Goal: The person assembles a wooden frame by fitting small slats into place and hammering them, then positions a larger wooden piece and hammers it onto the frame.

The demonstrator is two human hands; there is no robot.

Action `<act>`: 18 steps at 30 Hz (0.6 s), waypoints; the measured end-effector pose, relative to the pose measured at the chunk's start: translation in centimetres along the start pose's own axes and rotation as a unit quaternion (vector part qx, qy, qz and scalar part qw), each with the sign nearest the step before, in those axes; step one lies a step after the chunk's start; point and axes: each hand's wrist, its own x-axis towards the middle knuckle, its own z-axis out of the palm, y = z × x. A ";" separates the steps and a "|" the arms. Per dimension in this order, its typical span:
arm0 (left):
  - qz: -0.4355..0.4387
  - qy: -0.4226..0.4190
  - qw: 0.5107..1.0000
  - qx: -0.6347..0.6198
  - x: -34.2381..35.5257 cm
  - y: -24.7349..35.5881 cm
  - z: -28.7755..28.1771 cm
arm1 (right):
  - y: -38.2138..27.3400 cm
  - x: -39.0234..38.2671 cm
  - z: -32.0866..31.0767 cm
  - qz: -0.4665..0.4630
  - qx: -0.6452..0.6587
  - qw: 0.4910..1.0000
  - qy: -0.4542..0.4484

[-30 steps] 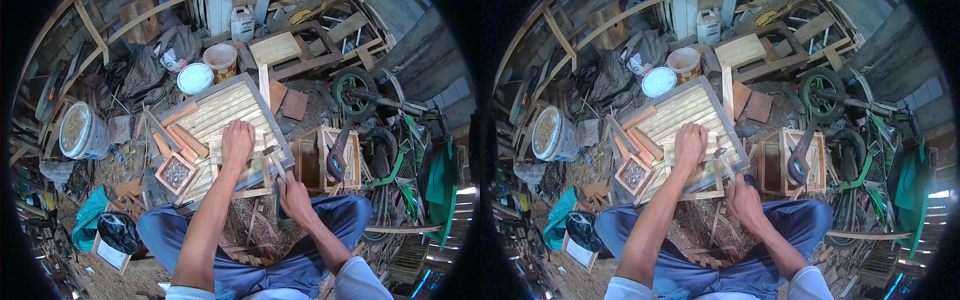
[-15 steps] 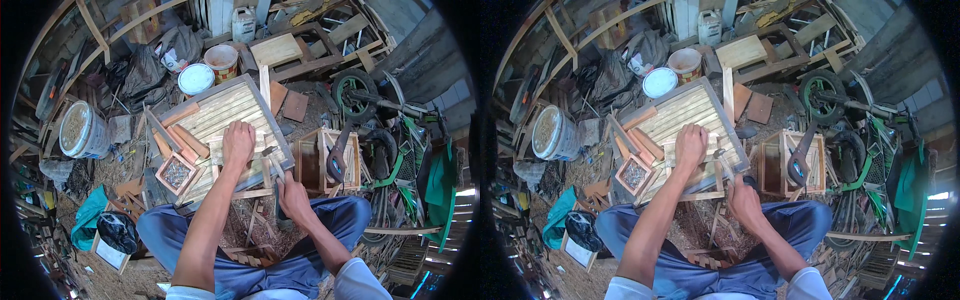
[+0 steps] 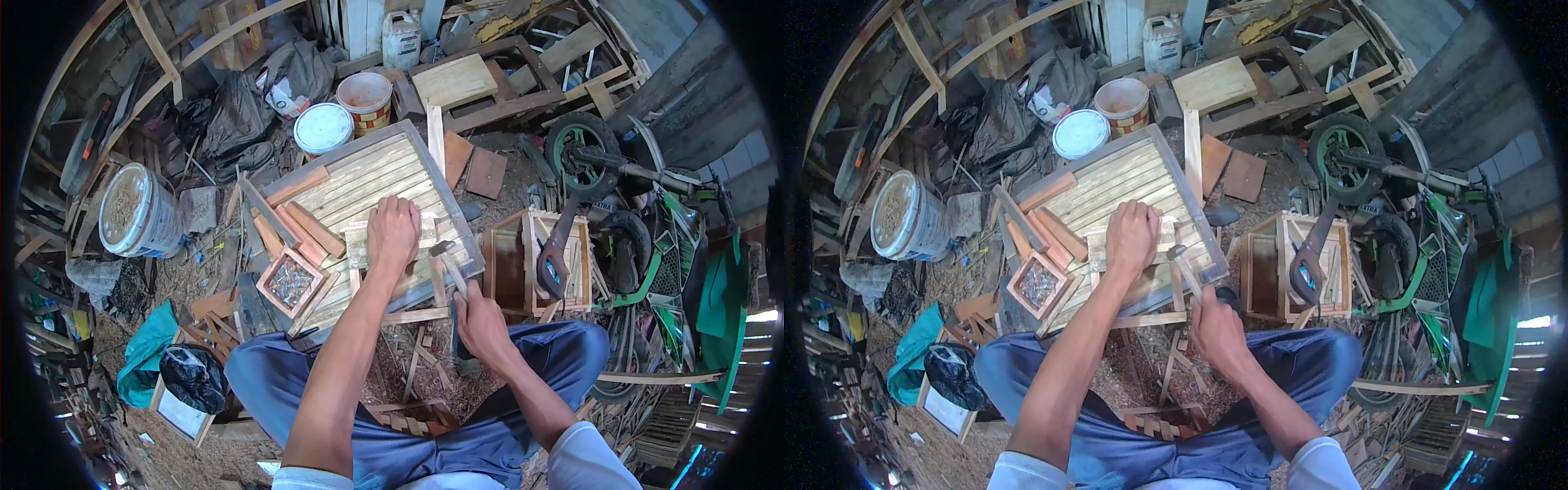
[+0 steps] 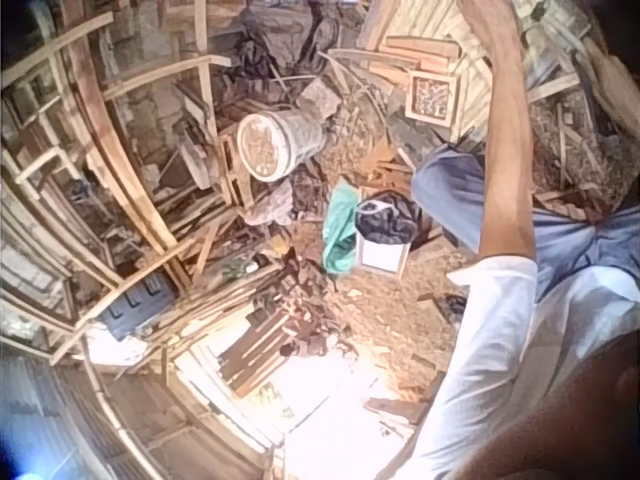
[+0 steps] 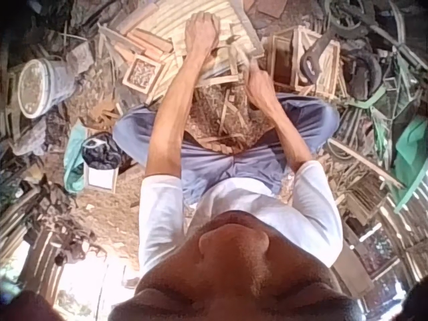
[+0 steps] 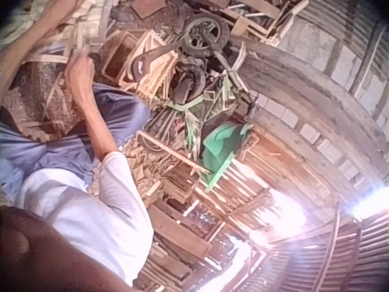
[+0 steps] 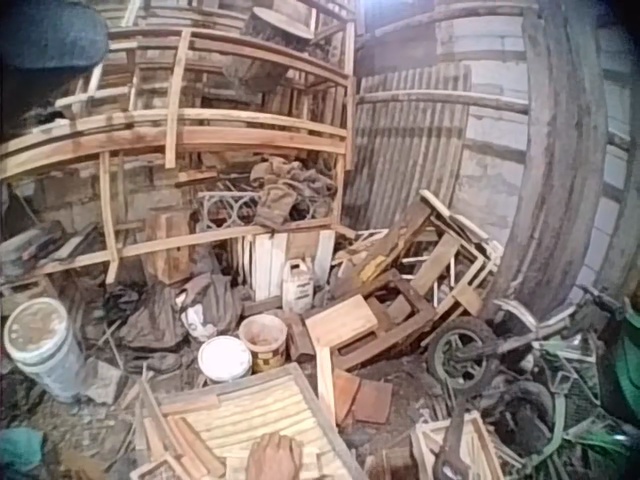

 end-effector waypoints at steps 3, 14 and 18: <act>0.000 0.008 1.000 0.005 -0.3 -0.4 0.2 | -1.2 -0.9 -1.1 0.007 0.087 0.996 0.030; 0.004 -0.009 1.000 0.015 -0.2 -0.2 0.4 | -0.8 -0.7 -0.9 0.020 0.119 0.991 0.063; 0.002 -0.008 1.000 0.024 -0.3 -0.7 0.5 | -0.1 -0.3 -1.2 -0.002 0.030 1.000 0.007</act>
